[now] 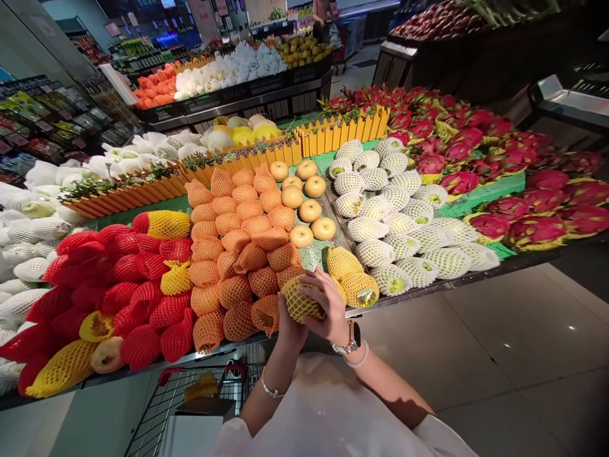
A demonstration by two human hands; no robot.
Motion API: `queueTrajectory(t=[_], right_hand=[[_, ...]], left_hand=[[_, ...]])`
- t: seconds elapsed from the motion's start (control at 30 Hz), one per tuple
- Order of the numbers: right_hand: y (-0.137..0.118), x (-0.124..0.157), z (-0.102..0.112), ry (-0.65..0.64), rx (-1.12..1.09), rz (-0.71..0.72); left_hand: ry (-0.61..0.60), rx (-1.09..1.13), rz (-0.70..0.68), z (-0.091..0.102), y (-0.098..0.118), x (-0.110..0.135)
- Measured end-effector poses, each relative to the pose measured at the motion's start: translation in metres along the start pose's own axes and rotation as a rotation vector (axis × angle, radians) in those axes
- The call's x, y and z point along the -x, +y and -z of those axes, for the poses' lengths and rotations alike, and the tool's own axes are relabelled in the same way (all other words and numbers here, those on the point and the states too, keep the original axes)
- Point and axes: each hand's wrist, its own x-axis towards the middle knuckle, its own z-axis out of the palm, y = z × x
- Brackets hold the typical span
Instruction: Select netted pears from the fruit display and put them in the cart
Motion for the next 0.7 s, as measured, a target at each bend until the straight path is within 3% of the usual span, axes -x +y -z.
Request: queueTrajectory(t=[0.13,0.2,0.3,0.4,0.5,0.7], right_hand=[[0.002,0.003,-0.011,0.26,-0.124,-0.03],[0.001,0.002,-0.014,0.305,-0.152,-0.073],[-0.001,-0.005,-0.013,0.196,-0.14,-0.161],[0.0,-0.011,-0.01,0.052,-0.164,-0.158],[0.007,-0.008,-0.012,0.042,-0.237,-0.139],[0.028,0.006,-0.012,0.111,-0.294,0.149]], left_hand=[[-0.065,0.102,-0.02,-0.009,0.0,0.0],[-0.11,0.12,-0.085,-0.011,-0.001,-0.001],[-0.139,0.119,-0.107,-0.007,-0.003,-0.007],[-0.141,0.108,-0.065,-0.002,-0.001,-0.013],[-0.149,0.033,-0.101,-0.002,0.003,-0.014],[-0.123,0.006,-0.249,-0.012,0.005,-0.004]])
